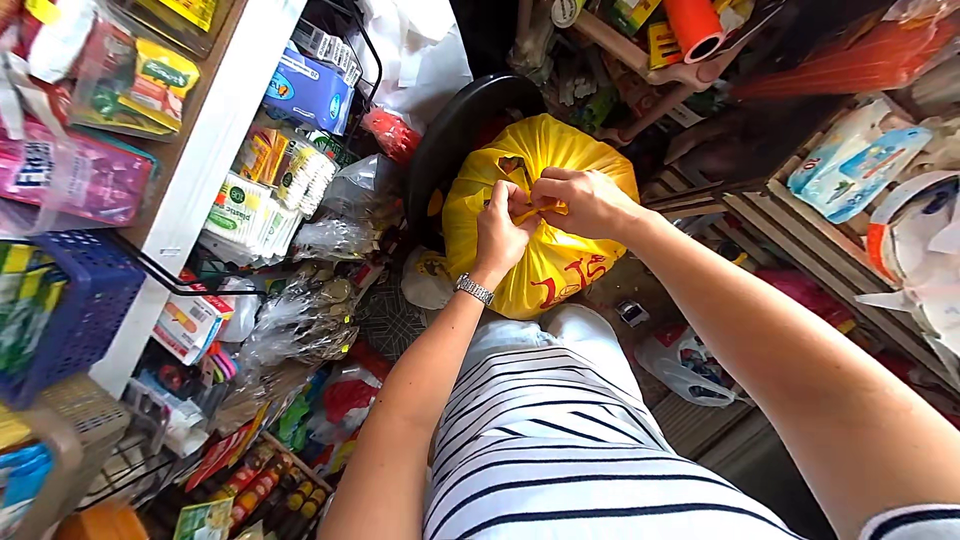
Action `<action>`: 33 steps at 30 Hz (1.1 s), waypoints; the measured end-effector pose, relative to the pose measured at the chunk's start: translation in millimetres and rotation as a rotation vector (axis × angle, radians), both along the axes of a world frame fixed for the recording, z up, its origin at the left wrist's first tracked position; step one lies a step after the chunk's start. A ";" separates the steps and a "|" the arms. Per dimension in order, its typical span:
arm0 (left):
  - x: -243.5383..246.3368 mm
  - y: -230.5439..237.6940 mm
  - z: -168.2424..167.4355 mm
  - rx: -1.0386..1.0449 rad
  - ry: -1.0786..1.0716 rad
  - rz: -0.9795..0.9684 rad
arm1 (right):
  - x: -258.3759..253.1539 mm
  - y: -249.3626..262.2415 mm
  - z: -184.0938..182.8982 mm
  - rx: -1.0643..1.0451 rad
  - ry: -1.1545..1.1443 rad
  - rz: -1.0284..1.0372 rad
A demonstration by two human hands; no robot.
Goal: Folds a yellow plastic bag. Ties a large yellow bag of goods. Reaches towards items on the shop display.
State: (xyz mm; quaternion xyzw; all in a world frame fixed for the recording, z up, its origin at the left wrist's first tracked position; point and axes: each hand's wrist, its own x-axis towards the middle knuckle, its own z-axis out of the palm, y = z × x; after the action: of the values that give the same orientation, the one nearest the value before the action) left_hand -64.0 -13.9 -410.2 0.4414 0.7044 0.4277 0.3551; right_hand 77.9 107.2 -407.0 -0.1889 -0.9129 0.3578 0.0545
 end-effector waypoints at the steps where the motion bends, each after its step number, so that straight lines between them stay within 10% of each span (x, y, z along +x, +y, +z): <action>1: 0.1 0.0 0.3 -0.001 0.000 0.000 | -1.3 0.6 1.9 -0.005 -0.026 0.009; 14: -5.3 4.0 -1.4 0.006 -0.186 -0.040 | -4.4 15.7 10.1 -0.013 0.012 0.185; 24: -12.3 11.9 -21.5 -0.133 -0.509 -0.041 | 14.5 11.7 -29.2 -0.796 0.144 -0.253; 33: -5.9 10.4 -6.8 -0.073 -0.188 -0.032 | 6.3 2.0 9.2 0.172 0.146 0.018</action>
State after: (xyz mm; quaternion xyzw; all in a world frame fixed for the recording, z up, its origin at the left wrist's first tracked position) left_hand -69.9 -3.6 -417.0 0.3971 0.6760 0.4358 0.4421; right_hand 84.2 109.2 -397.8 -0.1489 -0.9354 0.2915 0.1336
